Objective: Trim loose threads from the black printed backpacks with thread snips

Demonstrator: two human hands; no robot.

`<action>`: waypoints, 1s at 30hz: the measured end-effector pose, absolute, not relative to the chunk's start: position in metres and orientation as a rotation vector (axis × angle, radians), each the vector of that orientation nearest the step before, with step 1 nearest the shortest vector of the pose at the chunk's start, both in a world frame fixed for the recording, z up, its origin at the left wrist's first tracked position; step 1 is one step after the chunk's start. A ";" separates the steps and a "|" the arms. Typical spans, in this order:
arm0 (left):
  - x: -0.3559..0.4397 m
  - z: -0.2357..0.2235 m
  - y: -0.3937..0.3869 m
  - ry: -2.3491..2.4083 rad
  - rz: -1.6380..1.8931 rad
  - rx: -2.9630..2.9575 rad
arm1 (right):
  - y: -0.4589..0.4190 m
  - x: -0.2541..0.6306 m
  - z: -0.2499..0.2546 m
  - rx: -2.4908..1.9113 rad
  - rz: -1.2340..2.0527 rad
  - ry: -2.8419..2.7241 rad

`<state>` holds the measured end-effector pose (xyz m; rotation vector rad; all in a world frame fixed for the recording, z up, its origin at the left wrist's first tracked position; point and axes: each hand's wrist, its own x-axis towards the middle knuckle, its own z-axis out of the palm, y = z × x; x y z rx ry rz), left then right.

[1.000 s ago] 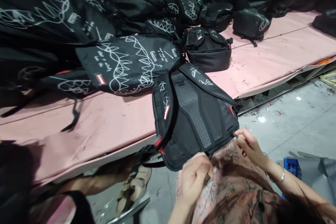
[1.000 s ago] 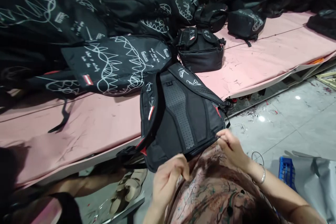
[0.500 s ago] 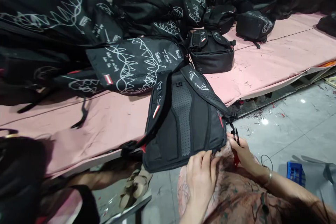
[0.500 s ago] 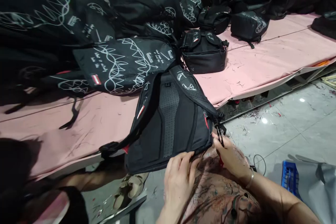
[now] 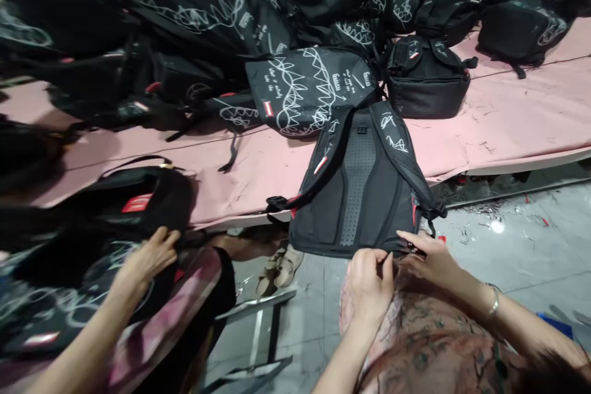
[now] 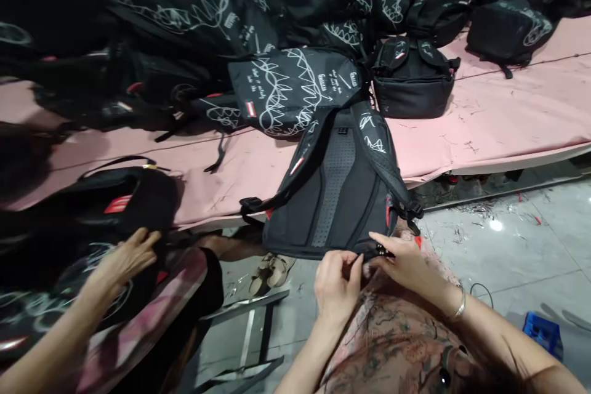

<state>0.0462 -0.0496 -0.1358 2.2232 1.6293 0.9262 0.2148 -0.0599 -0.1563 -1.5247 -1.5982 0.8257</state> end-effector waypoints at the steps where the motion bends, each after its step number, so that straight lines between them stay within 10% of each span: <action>1: 0.048 -0.135 -0.050 1.629 0.935 2.217 | -0.059 0.213 -0.155 -1.508 0.792 -1.698; 16: -0.047 -0.160 -0.014 2.198 1.547 2.014 | -0.064 0.215 -0.181 -1.388 0.192 -2.010; 30: -0.063 -0.170 0.026 2.518 1.529 1.720 | -0.057 0.201 -0.179 -1.296 0.330 -2.035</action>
